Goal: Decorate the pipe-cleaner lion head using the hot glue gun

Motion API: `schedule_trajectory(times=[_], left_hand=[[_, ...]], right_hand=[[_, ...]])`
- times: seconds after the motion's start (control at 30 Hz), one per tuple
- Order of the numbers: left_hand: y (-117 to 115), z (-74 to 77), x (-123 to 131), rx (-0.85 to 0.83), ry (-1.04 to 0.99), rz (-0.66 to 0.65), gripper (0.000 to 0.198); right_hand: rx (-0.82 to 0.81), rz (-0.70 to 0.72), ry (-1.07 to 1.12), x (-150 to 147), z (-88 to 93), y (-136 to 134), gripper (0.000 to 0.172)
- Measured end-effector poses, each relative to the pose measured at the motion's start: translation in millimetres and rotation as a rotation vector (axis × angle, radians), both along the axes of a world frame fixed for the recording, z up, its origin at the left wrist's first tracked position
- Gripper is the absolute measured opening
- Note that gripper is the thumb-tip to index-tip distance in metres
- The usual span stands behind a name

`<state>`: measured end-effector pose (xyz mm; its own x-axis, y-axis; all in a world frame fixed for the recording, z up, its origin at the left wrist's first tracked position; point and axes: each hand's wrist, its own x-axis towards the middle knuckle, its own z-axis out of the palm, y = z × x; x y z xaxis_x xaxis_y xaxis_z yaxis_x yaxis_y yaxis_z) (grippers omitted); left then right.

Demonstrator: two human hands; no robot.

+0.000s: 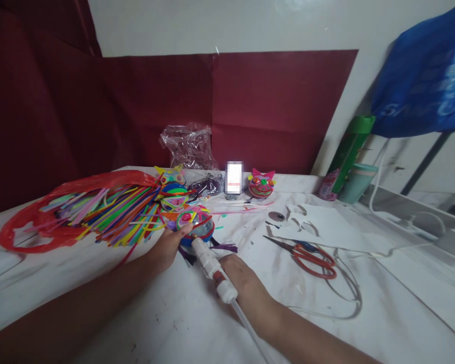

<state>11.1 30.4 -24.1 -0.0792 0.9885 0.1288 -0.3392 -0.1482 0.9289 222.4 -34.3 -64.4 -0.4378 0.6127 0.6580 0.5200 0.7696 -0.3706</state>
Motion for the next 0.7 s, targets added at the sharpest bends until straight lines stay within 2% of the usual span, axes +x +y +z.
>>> schedule_trajectory(times=[0.2,0.43,0.7], left_hand=[[0.4,1.2,-0.6,-0.052,-0.036,-0.001,0.055],[2.0,0.0,-1.8,-0.031,-0.055,-0.012,0.053],[0.0,1.8,-1.7,-0.032,-0.040,-0.020,0.052]], right_hand=[[0.047,0.069,0.022,2.7,4.0,0.8,0.021],[0.084,0.048,0.038,1.7,9.4,0.6,0.016],[0.082,0.060,0.058,-1.8,3.0,3.1,0.020]])
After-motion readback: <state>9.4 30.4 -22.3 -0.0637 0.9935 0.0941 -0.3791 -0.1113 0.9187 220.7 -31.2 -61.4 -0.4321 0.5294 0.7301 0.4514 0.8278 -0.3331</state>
